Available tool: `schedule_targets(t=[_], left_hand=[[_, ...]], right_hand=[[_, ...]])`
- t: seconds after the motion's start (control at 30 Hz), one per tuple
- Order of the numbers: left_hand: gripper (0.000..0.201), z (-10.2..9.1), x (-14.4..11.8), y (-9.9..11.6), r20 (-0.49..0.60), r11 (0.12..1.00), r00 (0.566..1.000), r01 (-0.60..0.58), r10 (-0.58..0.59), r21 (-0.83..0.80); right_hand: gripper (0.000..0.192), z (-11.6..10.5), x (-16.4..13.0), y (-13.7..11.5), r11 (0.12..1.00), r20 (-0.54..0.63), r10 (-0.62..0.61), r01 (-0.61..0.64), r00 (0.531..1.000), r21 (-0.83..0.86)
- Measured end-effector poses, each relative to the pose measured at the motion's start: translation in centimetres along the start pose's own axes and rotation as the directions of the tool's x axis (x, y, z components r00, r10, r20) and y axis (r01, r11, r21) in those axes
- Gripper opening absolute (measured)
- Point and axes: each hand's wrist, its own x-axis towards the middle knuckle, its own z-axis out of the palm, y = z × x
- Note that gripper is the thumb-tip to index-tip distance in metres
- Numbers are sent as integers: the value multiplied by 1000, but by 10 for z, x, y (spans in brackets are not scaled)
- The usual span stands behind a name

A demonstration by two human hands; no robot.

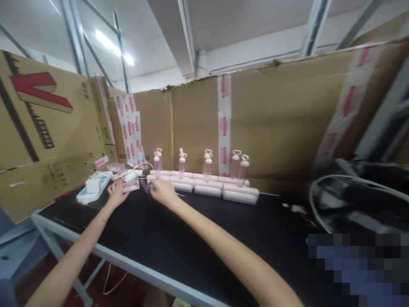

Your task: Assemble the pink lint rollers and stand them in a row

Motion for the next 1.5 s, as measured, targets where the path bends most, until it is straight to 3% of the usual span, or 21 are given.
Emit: schedule_targets(t=[0.1, 0.2, 0.27, 0.3, 0.43, 0.53, 0.6, 0.7, 0.8, 0.9, 1.0, 1.03, 1.1, 1.17, 1.27, 1.37, 1.5], left_hand=[[56, -3, -1, 6, -75, 1000, 997, -30, 30, 1], [47, -8, -1, 36, -167, 979, 967, -199, 190, -38], [42, -14, -5, 72, -190, 939, 934, -325, 301, -114], [41, -16, -8, 94, -190, 914, 920, -372, 342, -160], [43, -15, -23, 183, -91, 756, 822, -556, 563, -346], [55, -5, -35, 229, -35, 610, 756, -553, 654, -567], [69, 3, -40, 248, 8, 527, 747, -461, 664, -713], [81, 10, -43, 265, 86, 478, 784, -284, 615, -831], [81, 8, -38, 276, 108, 426, 830, -165, 547, -889], [57, 0, -33, 279, 112, 284, 861, -38, 497, -958], [30, -9, -34, 275, 120, 219, 873, 15, 472, -976], [26, -11, -36, 272, 120, 238, 879, 7, 462, -971], [22, -15, -40, 268, 99, 320, 897, -49, 430, -946], [23, -18, -42, 265, 63, 435, 914, -129, 400, -891], [25, -22, -43, 263, 42, 600, 929, -202, 367, -774], [27, -27, -44, 265, 76, 690, 936, -196, 342, -697], [26, -34, -52, 270, 132, 712, 912, -206, 388, -671]], right_hand=[[24, -45, -51, 71, 971, -30, 227, -228, 973, -69], [29, -85, -101, 145, 835, -68, 519, -523, 852, -171], [40, -98, -124, 184, 744, -96, 628, -633, 772, -216], [47, -100, -131, 198, 725, -97, 648, -651, 755, -225], [51, -90, -138, 223, 752, -46, 623, -614, 781, -239], [50, -89, -139, 222, 789, 30, 586, -561, 810, -249], [58, -94, -143, 218, 834, 122, 538, -504, 834, -225], [67, -99, -148, 201, 894, 245, 446, -416, 861, -164], [59, -91, -148, 173, 956, 297, 293, -286, 909, -68], [51, -83, -143, 145, 987, 207, 89, -114, 974, 116], [36, -91, -142, 128, 967, -89, 33, -9, 996, 256], [34, -97, -144, 125, 959, -222, 67, -2, 973, 282], [36, -112, -150, 121, 945, -440, 163, -12, 883, 327], [39, -124, -157, 116, 908, -510, 246, -12, 824, 419], [41, -129, -168, 105, 810, -512, 258, 105, 819, 577], [35, -122, -171, 92, 828, -544, 113, 224, 832, 514], [28, -107, -163, 87, 957, -495, -173, 265, 851, 122]])
